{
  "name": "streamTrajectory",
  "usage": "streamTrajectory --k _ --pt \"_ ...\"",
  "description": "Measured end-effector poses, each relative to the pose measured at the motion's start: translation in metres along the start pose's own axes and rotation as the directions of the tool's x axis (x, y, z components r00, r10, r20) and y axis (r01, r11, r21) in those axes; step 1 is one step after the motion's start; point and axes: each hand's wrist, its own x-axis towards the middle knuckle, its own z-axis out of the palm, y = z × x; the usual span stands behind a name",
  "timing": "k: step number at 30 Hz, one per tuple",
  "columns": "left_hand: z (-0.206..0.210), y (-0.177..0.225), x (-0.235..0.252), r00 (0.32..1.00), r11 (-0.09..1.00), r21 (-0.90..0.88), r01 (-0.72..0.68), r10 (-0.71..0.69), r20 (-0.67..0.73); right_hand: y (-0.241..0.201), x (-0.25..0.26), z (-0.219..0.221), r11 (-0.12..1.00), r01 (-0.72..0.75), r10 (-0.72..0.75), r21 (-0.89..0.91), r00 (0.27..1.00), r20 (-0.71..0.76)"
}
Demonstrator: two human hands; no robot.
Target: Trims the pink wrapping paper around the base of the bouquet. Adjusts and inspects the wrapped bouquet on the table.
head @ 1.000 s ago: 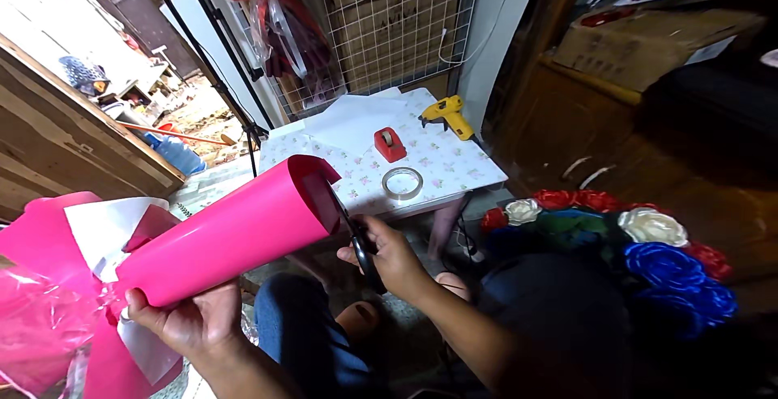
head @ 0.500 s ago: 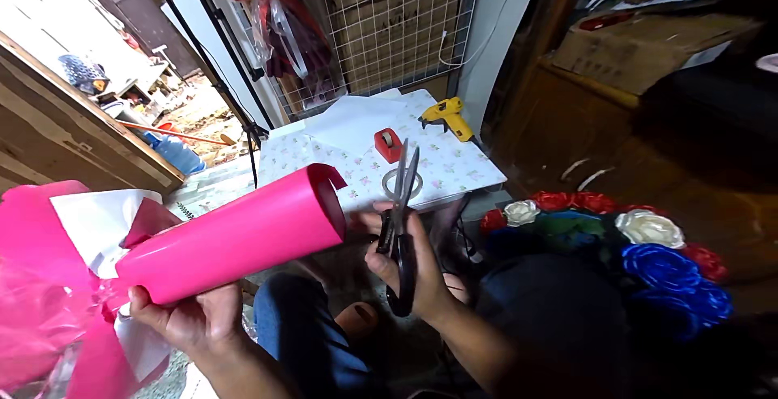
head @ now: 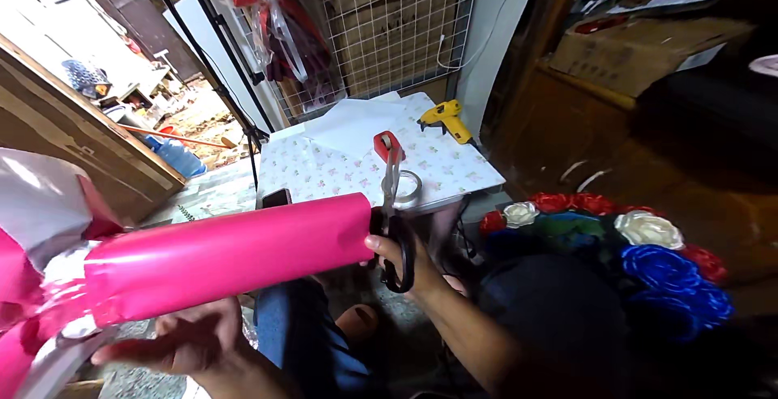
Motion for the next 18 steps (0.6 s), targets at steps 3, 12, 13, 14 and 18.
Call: streamTrajectory --k 3,12,13,14,18 --pt "0.001 0.002 -0.008 0.996 0.998 0.033 -0.048 0.045 0.074 0.002 0.000 -0.002 0.980 -0.165 0.163 0.112 0.986 0.024" --pt "-0.074 0.039 0.028 0.918 0.995 0.039 -0.093 0.070 0.391 -0.008 -0.012 0.003 0.938 -0.346 0.343 -0.003 0.931 0.123" --pt "-0.058 0.030 0.018 0.948 0.971 0.090 -0.221 0.192 0.252 -0.010 -0.016 0.006 0.963 -0.265 0.268 -0.049 0.959 0.087" --pt "-0.031 0.020 0.010 0.953 0.946 0.119 -0.303 0.299 0.050 -0.008 -0.020 0.007 0.980 -0.161 0.171 -0.117 0.982 0.079" --pt "-0.011 0.016 0.015 0.927 0.961 0.022 -0.276 0.273 -0.257 0.002 -0.033 -0.004 0.903 0.223 -0.115 -0.367 0.949 0.293"
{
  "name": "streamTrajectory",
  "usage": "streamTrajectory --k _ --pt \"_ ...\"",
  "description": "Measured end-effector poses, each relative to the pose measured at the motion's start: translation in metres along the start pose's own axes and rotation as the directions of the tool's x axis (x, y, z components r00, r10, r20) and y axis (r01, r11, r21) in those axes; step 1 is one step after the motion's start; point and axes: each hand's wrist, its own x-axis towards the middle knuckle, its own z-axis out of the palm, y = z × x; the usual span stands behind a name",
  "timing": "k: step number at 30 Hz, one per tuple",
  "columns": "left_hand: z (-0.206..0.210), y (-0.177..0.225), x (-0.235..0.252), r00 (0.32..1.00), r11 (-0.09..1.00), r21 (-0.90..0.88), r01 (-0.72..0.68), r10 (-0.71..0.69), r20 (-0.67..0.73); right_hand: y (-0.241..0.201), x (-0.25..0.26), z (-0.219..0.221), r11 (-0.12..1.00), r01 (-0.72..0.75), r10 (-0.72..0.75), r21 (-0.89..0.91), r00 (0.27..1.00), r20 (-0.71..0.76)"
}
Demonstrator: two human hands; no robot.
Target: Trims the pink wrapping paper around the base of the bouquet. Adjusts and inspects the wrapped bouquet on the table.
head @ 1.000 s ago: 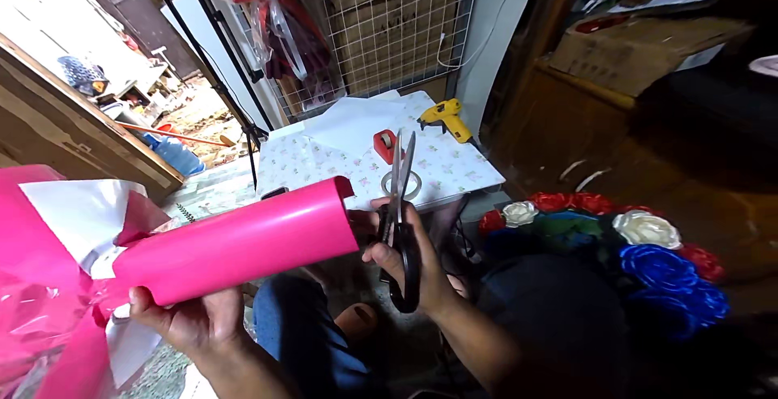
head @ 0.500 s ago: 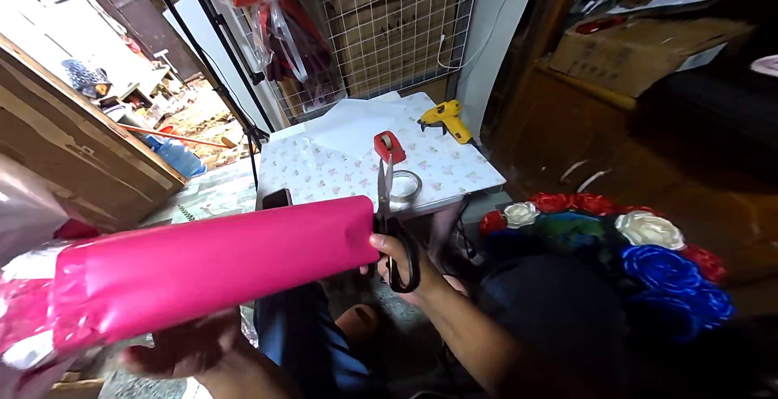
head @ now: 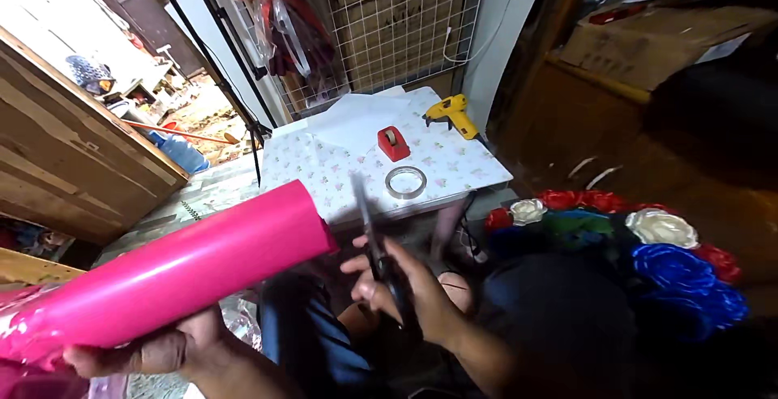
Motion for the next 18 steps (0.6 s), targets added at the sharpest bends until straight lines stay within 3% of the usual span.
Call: streamTrajectory --k 4,9,18 --pt "-0.013 -0.004 0.012 0.994 0.998 -0.003 0.058 -0.058 -0.089 -0.002 -0.022 0.010 0.981 -0.078 0.100 -0.176 0.988 0.119" --pt "-0.024 -0.010 0.015 0.988 1.000 0.001 0.024 -0.024 -0.150 0.002 -0.032 0.020 0.942 -0.306 0.332 -0.135 0.906 0.263" --pt "-0.011 -0.009 0.000 0.990 0.989 -0.066 -0.134 0.132 -0.040 0.002 -0.019 0.019 0.934 -0.358 0.335 0.012 0.886 0.322"
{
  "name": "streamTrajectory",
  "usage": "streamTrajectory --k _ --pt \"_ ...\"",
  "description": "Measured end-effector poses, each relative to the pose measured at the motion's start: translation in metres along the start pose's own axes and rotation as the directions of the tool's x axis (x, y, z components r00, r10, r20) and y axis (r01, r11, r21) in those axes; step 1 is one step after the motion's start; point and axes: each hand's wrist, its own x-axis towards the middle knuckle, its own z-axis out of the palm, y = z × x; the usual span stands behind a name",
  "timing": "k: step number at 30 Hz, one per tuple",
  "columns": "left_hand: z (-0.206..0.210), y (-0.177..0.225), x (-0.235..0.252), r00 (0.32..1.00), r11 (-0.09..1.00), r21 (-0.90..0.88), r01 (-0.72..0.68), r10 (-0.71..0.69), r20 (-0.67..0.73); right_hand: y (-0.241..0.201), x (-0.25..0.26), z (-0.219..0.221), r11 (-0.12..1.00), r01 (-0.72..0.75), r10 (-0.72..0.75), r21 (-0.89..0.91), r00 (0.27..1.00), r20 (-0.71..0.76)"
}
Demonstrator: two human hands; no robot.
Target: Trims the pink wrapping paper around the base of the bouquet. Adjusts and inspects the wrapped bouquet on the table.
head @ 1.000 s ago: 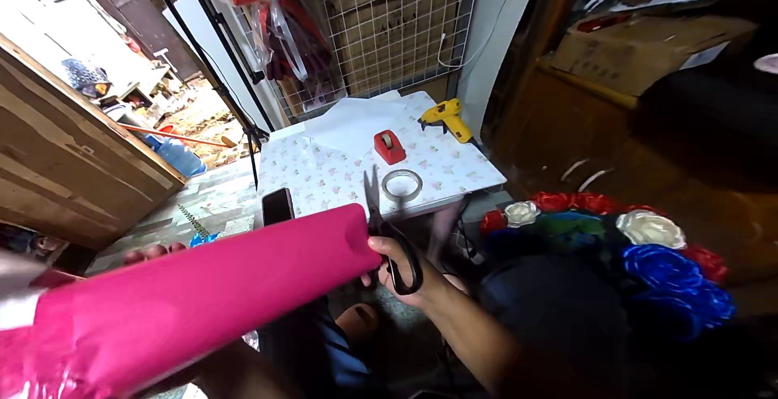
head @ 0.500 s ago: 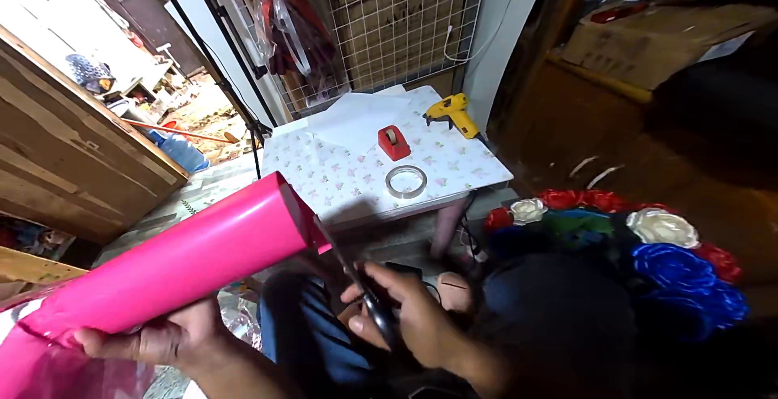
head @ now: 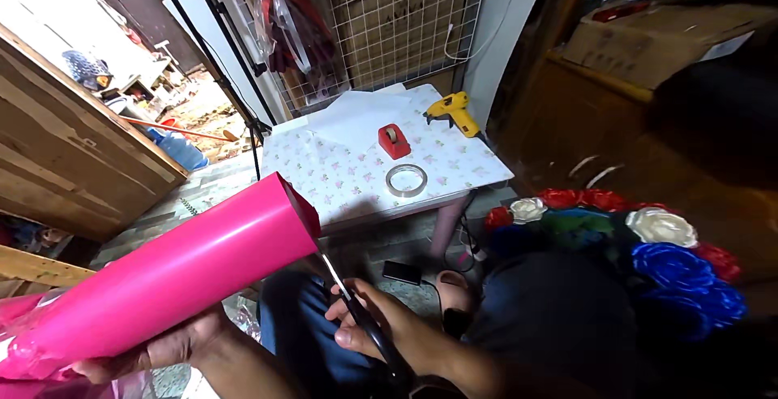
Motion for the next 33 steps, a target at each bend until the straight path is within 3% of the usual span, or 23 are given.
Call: streamTrajectory --k 8,14,19,26,30,33 --pt "-0.020 0.012 0.004 0.989 0.986 0.077 -0.145 0.143 0.030 -0.004 -0.012 -0.001 0.999 -0.037 0.035 0.013 0.995 0.089" --pt "-0.020 0.013 0.001 0.979 0.978 0.091 -0.188 0.179 0.094 -0.009 -0.001 0.002 0.998 -0.013 0.010 0.066 0.999 0.043" --pt "0.000 0.004 -0.017 0.927 0.917 0.165 -0.363 0.374 -0.041 -0.014 0.010 0.002 0.999 -0.007 0.008 0.042 1.000 -0.011" --pt "-0.015 0.008 -0.009 0.919 0.916 0.074 -0.395 0.395 0.022 -0.018 0.014 0.001 0.999 0.016 -0.016 0.028 1.000 -0.007" --pt "0.024 0.000 -0.021 0.893 0.905 0.164 -0.392 0.417 -0.170 -0.015 0.008 0.002 0.992 -0.046 0.042 0.116 0.998 0.037" --pt "0.022 -0.001 -0.019 0.878 0.896 0.197 -0.397 0.434 -0.203 -0.012 0.002 0.006 0.990 -0.034 0.026 0.133 0.998 0.064"
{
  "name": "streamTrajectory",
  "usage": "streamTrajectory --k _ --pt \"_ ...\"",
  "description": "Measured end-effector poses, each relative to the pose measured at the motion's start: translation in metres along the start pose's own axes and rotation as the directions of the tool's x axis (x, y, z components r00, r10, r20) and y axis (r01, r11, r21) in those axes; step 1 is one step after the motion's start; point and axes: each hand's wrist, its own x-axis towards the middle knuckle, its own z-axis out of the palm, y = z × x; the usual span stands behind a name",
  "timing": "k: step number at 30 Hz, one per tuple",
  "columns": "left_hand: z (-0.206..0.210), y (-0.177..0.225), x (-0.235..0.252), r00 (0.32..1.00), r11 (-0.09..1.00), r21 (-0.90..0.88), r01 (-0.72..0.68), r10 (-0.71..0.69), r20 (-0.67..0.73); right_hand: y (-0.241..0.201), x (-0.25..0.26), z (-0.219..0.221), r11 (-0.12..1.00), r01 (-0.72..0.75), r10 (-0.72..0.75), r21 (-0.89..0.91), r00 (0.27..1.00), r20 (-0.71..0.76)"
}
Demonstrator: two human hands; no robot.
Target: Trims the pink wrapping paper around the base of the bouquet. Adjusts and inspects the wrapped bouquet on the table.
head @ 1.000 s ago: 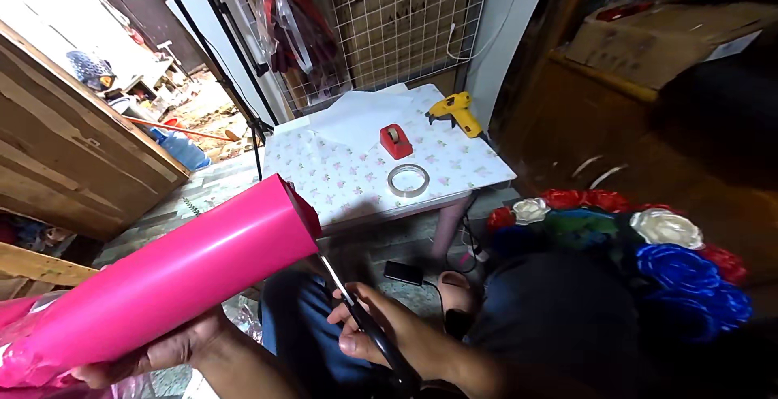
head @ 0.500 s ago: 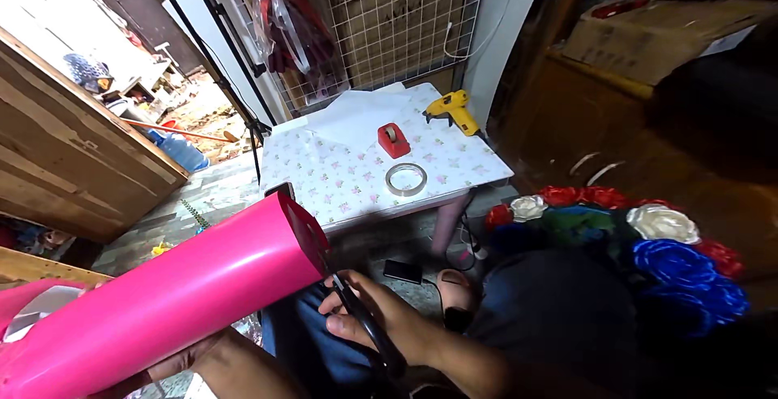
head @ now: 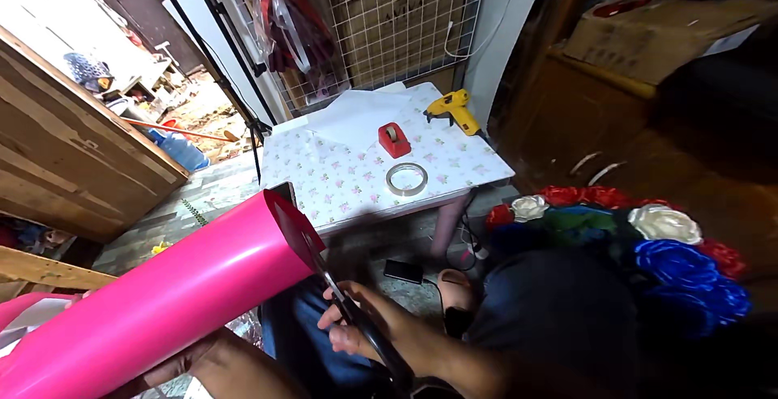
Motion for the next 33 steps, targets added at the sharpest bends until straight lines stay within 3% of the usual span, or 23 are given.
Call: streamTrajectory --k 6,11,14,19,23,25,29,33 --pt "-0.002 0.001 -0.001 0.999 1.000 -0.011 -0.011 0.011 0.048 -0.006 0.003 0.002 0.997 0.037 -0.039 -0.066 0.999 -0.017" --pt "-0.024 0.001 0.013 0.987 0.991 -0.116 0.066 -0.047 0.155 -0.009 0.011 -0.001 0.994 0.052 -0.057 -0.094 0.997 -0.052" --pt "-0.019 0.000 0.009 0.991 0.991 -0.119 0.060 -0.045 0.124 -0.011 0.015 -0.002 0.991 0.066 -0.076 -0.114 0.993 -0.092" --pt "-0.039 -0.002 0.028 0.935 0.972 -0.037 0.231 -0.211 0.283 -0.010 0.019 -0.001 0.981 0.108 -0.133 -0.160 0.979 -0.158" --pt "-0.024 -0.004 0.013 0.988 1.000 -0.030 -0.001 0.006 0.155 -0.010 0.021 0.000 0.977 0.088 -0.133 -0.192 0.963 -0.236" --pt "-0.008 -0.003 0.001 0.991 0.998 -0.057 -0.025 0.032 0.129 -0.008 0.022 0.000 0.975 0.093 -0.144 -0.200 0.955 -0.258" --pt "-0.027 0.001 0.018 0.914 0.961 -0.081 0.265 -0.223 0.340 -0.005 0.023 0.000 0.973 0.110 -0.167 -0.205 0.945 -0.283" --pt "-0.021 0.001 0.022 0.889 0.916 -0.104 0.387 -0.340 0.307 -0.001 0.026 -0.001 0.975 0.134 -0.186 -0.179 0.930 -0.318"
